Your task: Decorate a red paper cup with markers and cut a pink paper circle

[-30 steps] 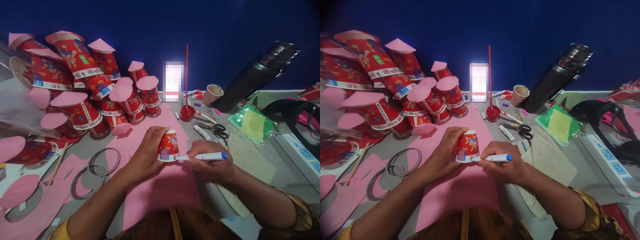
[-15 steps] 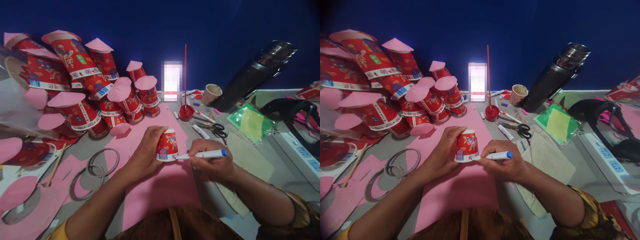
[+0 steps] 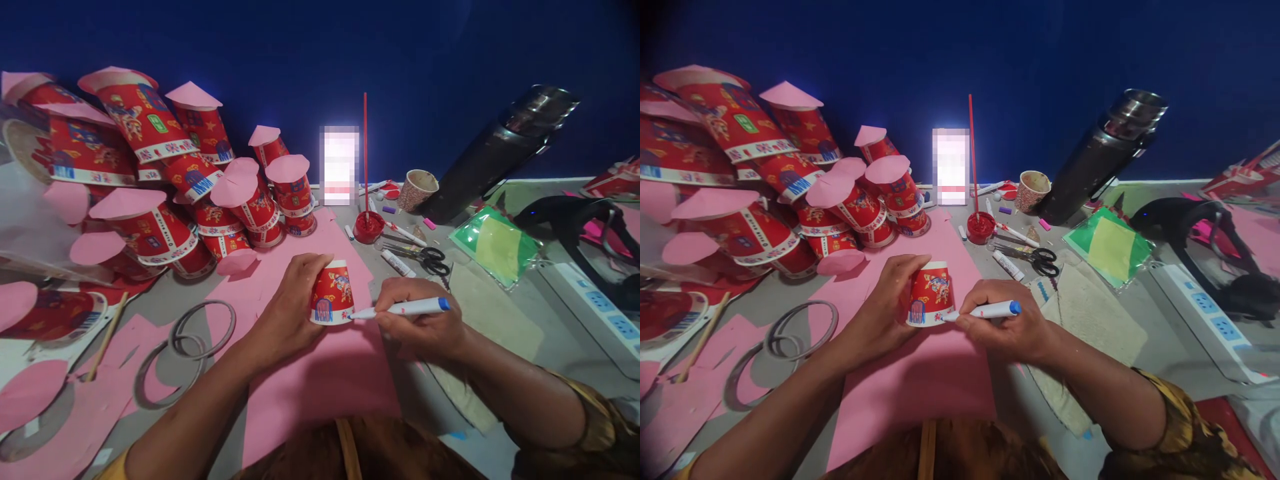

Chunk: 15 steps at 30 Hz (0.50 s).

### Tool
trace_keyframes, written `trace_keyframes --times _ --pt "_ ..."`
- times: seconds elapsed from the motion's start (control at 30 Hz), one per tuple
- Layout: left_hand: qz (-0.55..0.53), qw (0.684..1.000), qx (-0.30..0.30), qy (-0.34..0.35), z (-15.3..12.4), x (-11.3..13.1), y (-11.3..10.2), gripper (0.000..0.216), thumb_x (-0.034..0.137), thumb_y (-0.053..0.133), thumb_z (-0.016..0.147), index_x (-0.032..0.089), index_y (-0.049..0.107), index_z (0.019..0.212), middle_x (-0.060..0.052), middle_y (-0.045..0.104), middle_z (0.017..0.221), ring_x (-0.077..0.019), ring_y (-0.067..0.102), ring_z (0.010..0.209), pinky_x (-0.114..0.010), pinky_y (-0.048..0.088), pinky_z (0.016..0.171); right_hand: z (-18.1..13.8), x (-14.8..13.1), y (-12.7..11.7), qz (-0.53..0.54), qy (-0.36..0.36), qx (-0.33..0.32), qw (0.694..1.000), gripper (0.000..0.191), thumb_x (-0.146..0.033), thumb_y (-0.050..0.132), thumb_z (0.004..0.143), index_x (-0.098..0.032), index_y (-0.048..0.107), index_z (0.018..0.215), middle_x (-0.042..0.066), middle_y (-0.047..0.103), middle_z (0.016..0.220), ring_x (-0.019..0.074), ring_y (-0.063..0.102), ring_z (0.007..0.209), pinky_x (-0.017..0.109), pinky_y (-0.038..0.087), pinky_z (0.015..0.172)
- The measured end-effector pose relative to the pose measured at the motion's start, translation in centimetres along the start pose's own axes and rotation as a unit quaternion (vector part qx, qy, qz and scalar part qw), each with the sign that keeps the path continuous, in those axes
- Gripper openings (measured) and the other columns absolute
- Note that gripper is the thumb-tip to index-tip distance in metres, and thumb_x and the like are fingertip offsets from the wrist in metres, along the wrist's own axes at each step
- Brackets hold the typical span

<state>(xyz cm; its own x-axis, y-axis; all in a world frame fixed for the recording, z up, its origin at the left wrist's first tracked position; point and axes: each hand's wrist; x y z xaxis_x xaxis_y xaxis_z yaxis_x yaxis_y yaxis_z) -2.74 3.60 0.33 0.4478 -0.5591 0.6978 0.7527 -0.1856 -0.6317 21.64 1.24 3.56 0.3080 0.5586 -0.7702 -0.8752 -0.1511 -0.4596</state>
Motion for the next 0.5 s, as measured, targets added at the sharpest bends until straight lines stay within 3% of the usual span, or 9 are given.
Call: trace_keyframes --times 0.2,0.37,0.5 --pt "0.01 1.0 0.0 -0.005 -0.02 -0.08 0.01 0.074 0.027 0.081 0.087 0.028 0.04 0.148 -0.014 0.052 0.141 -0.0331 0.054 0.129 -0.052 0.051 0.108 -0.18 0.04 0.02 0.038 -0.009 0.018 0.999 0.011 -0.018 0.071 0.092 -0.02 0.071 0.081 -0.001 0.07 0.064 0.0108 0.059 0.05 0.023 0.045 0.053" --pt "0.008 1.0 0.005 0.019 -0.06 -0.14 0.1 0.069 0.024 0.076 0.091 0.027 0.038 0.148 -0.015 0.052 0.14 -0.0317 0.054 0.131 -0.052 0.051 0.11 -0.29 0.26 0.3 0.01 -0.019 0.003 1.0 0.018 -0.027 0.07 0.095 -0.019 0.071 0.079 0.001 0.071 0.065 0.0117 0.059 0.051 0.024 0.045 0.054" --pt "0.007 1.0 0.007 -0.001 0.03 -0.14 0.04 0.068 0.027 0.078 0.089 0.027 0.04 0.146 -0.015 0.053 0.14 -0.0322 0.055 0.13 -0.052 0.053 0.108 -0.52 0.56 0.11 0.045 0.013 0.01 0.999 0.015 -0.026 0.071 0.095 -0.02 0.072 0.081 0.002 0.072 0.068 0.013 0.061 0.054 0.025 0.046 0.054"
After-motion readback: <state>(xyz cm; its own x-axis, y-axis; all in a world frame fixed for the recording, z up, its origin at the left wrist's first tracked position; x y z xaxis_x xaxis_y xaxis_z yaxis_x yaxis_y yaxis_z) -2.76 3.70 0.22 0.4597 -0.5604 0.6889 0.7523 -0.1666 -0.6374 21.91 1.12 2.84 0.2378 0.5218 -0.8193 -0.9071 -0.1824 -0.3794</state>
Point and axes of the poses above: each hand's wrist, its own z-axis towards the middle knuckle, its own y-axis out of the palm, x = y × z
